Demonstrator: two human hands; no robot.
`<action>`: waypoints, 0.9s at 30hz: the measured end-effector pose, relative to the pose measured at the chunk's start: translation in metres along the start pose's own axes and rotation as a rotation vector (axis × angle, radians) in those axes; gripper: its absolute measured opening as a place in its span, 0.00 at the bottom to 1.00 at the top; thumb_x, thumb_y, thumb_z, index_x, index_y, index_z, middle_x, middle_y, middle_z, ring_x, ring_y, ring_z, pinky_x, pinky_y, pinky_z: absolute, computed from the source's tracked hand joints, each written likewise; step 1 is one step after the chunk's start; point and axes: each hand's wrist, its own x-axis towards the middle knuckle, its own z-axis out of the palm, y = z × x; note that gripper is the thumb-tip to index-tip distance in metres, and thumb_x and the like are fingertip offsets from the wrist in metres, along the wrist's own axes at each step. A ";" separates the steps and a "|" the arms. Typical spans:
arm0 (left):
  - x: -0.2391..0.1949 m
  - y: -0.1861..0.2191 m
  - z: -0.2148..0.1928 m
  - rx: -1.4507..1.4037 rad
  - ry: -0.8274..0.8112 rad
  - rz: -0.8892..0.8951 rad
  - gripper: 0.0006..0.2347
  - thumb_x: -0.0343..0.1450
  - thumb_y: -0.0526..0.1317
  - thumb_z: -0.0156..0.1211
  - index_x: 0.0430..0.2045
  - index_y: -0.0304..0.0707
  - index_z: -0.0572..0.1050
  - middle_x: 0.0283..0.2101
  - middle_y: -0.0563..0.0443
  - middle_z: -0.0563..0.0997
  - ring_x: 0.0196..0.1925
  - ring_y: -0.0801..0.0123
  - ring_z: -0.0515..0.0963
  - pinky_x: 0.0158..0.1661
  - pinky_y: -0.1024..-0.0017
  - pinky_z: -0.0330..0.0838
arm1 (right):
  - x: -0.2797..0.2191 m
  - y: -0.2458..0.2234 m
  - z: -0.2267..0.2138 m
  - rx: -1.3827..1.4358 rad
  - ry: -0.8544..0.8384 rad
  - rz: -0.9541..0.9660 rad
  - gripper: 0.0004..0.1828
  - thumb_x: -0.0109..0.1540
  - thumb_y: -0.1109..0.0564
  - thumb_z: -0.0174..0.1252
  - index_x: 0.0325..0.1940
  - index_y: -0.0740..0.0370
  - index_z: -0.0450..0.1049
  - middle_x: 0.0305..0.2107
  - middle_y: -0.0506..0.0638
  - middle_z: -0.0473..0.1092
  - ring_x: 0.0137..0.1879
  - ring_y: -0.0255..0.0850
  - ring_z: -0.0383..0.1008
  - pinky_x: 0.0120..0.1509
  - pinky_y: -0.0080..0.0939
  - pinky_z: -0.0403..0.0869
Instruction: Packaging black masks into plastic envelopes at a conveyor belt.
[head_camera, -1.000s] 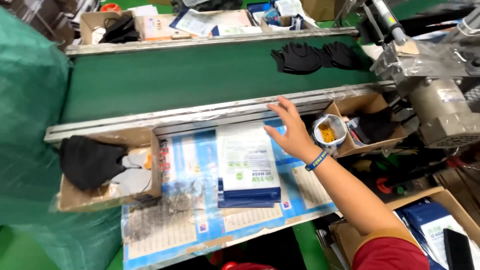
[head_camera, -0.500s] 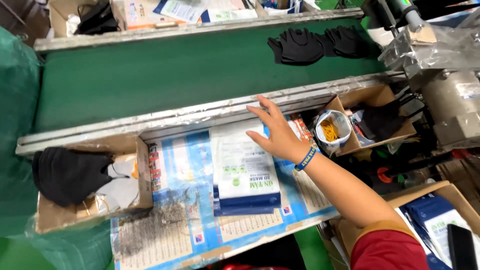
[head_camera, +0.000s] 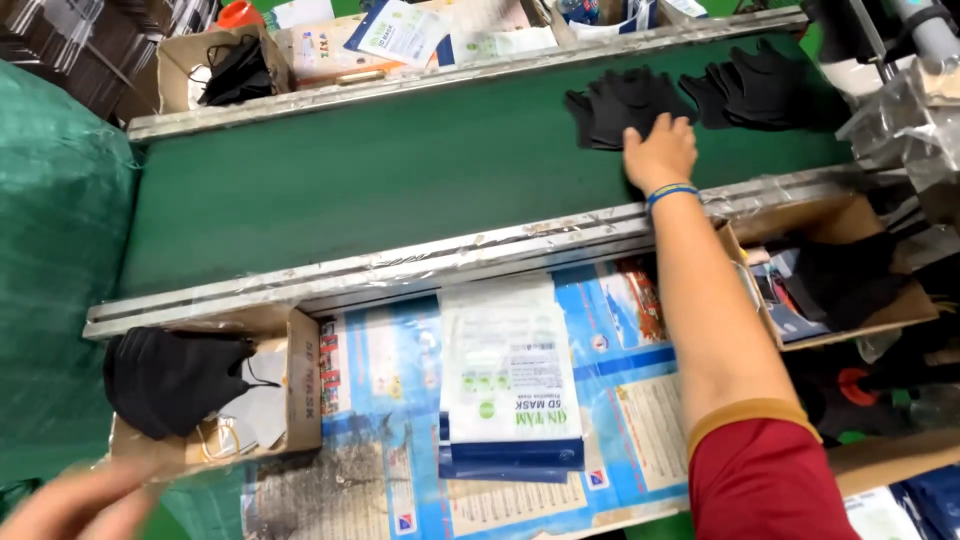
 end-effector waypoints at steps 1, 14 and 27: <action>0.039 0.066 0.049 0.009 -0.014 -0.003 0.15 0.67 0.39 0.61 0.45 0.31 0.78 0.43 0.47 0.78 0.45 0.67 0.80 0.46 0.70 0.75 | -0.007 -0.025 -0.012 -0.045 -0.104 -0.004 0.36 0.63 0.37 0.60 0.61 0.70 0.69 0.56 0.71 0.64 0.62 0.68 0.63 0.62 0.66 0.64; 0.360 0.101 0.326 0.192 0.177 -0.237 0.34 0.59 0.61 0.71 0.49 0.32 0.72 0.52 0.34 0.75 0.57 0.43 0.73 0.53 0.52 0.68 | -0.095 -0.146 -0.029 0.268 -0.180 -0.267 0.25 0.69 0.41 0.52 0.60 0.62 0.74 0.58 0.58 0.72 0.67 0.55 0.68 0.71 0.53 0.63; 0.024 0.132 0.161 -0.448 -0.202 -0.052 0.49 0.59 0.47 0.76 0.74 0.42 0.48 0.52 0.40 0.83 0.55 0.50 0.83 0.56 0.65 0.73 | -0.284 -0.202 -0.230 0.878 -1.178 -0.331 0.16 0.55 0.62 0.70 0.47 0.66 0.82 0.38 0.48 0.82 0.46 0.33 0.79 0.55 0.38 0.77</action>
